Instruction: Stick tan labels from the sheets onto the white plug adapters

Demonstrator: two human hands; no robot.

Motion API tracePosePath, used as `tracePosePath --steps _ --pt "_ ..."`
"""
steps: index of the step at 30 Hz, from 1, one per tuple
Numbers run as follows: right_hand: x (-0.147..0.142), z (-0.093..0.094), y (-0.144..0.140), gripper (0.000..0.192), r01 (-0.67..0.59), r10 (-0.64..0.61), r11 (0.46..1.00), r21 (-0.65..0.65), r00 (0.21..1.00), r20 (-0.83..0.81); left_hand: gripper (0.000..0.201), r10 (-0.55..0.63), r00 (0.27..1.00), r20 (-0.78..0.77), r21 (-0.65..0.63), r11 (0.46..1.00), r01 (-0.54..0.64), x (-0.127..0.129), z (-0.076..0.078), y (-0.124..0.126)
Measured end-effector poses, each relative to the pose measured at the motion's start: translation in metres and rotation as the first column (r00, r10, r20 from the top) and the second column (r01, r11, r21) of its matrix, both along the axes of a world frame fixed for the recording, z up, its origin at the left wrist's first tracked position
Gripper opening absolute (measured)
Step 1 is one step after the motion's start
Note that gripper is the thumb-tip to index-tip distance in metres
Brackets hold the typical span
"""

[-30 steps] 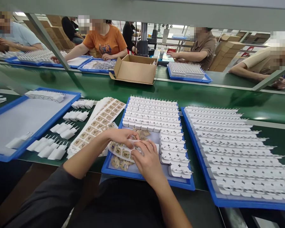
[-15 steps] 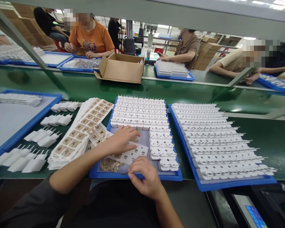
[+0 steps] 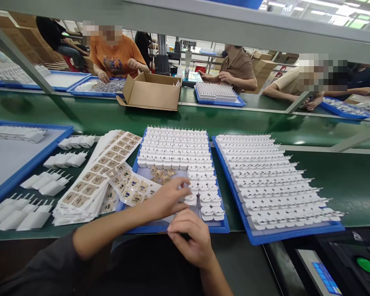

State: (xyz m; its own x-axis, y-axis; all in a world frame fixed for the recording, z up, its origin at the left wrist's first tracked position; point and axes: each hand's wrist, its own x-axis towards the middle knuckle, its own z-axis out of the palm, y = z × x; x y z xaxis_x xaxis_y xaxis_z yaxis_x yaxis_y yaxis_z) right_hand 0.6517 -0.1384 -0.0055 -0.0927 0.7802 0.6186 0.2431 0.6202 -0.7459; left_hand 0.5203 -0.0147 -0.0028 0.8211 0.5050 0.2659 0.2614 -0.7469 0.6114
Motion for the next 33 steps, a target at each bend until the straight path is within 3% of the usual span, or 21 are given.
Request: tracePosePath --steps 1,2,5,8,10,11,13,15,18,20,21,26,29,33 --pt "0.001 -0.002 0.001 0.028 0.009 -0.010 1.000 -0.017 0.999 -0.038 0.022 0.060 0.994 0.091 -0.175 0.984 -0.044 -0.010 0.002 0.001" --pt "0.002 -0.004 0.002 0.027 0.020 -0.023 0.999 -0.042 0.997 -0.077 0.025 0.138 0.976 0.170 -0.362 0.930 -0.068 -0.020 0.003 0.002" --pt "-0.001 -0.009 0.010 0.023 0.032 -0.054 0.992 -0.126 0.983 -0.174 0.037 0.401 0.863 0.306 -0.784 0.620 -0.010 -0.049 0.003 0.002" --pt "-0.013 -0.009 0.020 0.020 -0.026 -0.013 0.987 -0.158 0.970 -0.241 0.049 0.578 0.741 0.342 -0.920 0.367 0.139 -0.068 -0.002 -0.007" --pt "-0.024 -0.006 0.027 0.019 -0.084 0.041 0.984 -0.155 0.964 -0.264 0.057 0.610 0.714 0.344 -0.938 0.267 0.223 -0.075 -0.008 -0.014" --pt "-0.028 -0.004 0.030 0.019 -0.107 0.062 0.982 -0.155 0.962 -0.268 0.060 0.606 0.712 0.354 -0.935 0.248 0.254 -0.077 -0.011 -0.017" --pt "-0.036 -0.001 0.035 0.018 -0.132 0.086 0.979 -0.156 0.958 -0.274 0.057 0.572 0.715 0.401 -0.914 0.297 0.274 -0.080 -0.018 -0.022" --pt "-0.042 0.000 0.038 0.017 -0.131 0.075 0.976 -0.174 0.952 -0.296 0.047 0.522 0.724 0.452 -0.867 0.448 0.218 -0.083 -0.023 -0.025" --pt "-0.046 -0.001 0.040 0.013 -0.129 0.044 0.966 -0.224 0.936 -0.350 0.046 0.430 0.789 0.438 -0.694 0.719 -0.006 -0.088 -0.027 -0.026" --pt "-0.048 -0.002 0.040 0.010 -0.139 0.032 0.957 -0.255 0.923 -0.384 0.053 0.382 0.840 0.385 -0.523 0.841 -0.143 -0.090 -0.028 -0.028" --pt "-0.049 -0.002 0.039 0.009 -0.149 0.030 0.952 -0.268 0.915 -0.403 0.055 0.366 0.857 0.363 -0.448 0.875 -0.183 -0.091 -0.029 -0.029" --pt "-0.047 -0.003 0.043 0.004 -0.131 -0.041 0.939 -0.318 0.875 -0.481 0.051 0.373 0.821 0.432 -0.313 0.916 -0.251 -0.091 -0.036 -0.031" --pt "-0.045 -0.002 0.048 0.005 -0.011 -0.149 0.934 -0.356 0.895 -0.420 0.047 0.313 0.815 0.488 -0.185 0.949 -0.254 -0.091 -0.036 -0.030" --pt "-0.046 0.000 0.053 0.006 0.067 -0.198 0.918 -0.391 0.931 -0.307 0.048 0.277 0.829 0.487 -0.081 0.959 -0.273 -0.090 -0.032 -0.028"
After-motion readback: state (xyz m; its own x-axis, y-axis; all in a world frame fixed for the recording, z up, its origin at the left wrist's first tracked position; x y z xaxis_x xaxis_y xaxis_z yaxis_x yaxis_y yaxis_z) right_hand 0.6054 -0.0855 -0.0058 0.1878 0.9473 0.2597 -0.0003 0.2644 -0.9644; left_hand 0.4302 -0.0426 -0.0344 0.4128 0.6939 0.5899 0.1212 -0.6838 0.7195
